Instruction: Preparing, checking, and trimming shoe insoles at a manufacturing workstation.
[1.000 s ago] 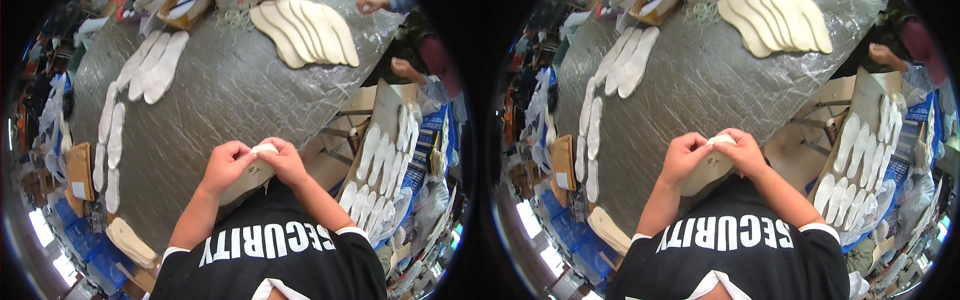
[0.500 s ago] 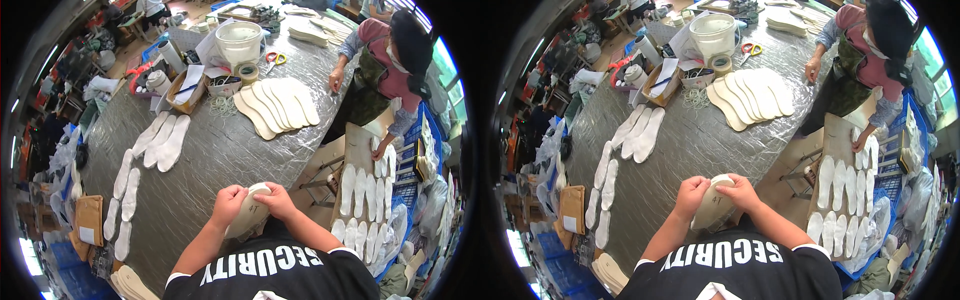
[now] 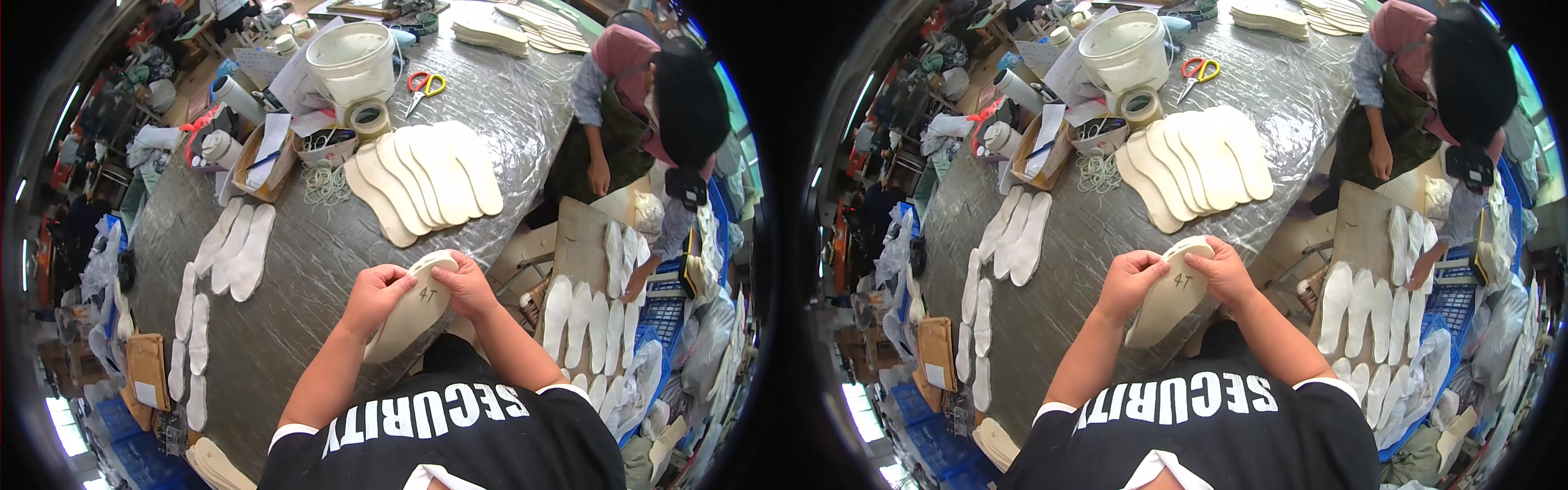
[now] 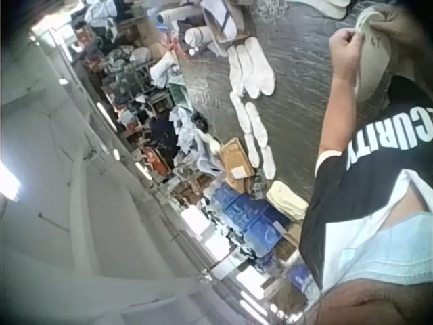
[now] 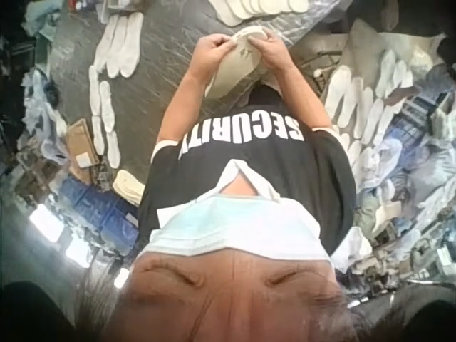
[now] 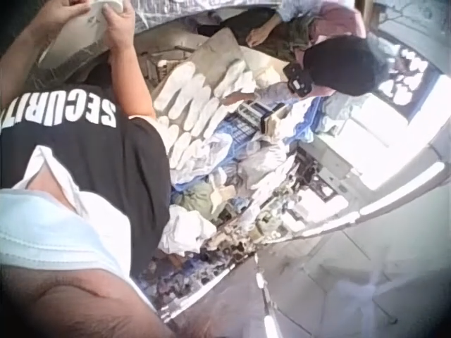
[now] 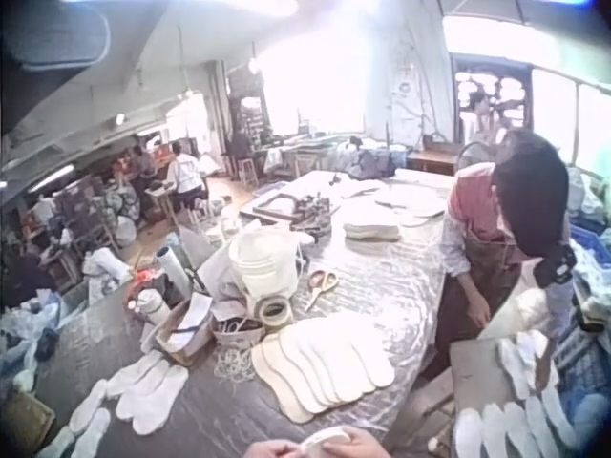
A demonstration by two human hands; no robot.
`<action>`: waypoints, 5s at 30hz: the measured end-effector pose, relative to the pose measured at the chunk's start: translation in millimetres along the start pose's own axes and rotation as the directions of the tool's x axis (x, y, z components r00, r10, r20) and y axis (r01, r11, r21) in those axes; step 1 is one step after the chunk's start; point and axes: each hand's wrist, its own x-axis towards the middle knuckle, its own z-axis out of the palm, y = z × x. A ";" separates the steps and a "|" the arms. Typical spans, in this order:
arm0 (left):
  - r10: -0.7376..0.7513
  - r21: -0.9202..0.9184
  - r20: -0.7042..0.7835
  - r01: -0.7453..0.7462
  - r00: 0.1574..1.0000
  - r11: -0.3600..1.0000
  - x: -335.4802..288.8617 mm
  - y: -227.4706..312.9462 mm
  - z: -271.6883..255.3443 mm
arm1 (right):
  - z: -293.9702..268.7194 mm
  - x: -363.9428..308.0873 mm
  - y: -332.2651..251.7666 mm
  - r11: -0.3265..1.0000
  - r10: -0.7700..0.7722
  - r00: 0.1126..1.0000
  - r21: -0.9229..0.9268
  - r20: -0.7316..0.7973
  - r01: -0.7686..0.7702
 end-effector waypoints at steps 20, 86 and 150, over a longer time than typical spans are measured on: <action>0.388 0.733 -0.311 -0.041 0.867 0.679 -10.4 17.1 -38.9 | -6.5 79.9 -42.6 0.916 0.091 0.988 -0.401 0.127 -0.033; 0.116 -0.819 -0.176 -0.210 0.978 0.534 -162.8 -95.6 -17.7 | 75.9 -47.9 3.5 0.994 0.089 0.995 -0.063 0.045 -0.087; 0.362 0.727 -0.037 -0.224 0.931 0.649 -257.8 -34.4 -5.0 | 162.7 -120.2 31.4 0.880 0.039 0.946 -0.460 0.321 0.119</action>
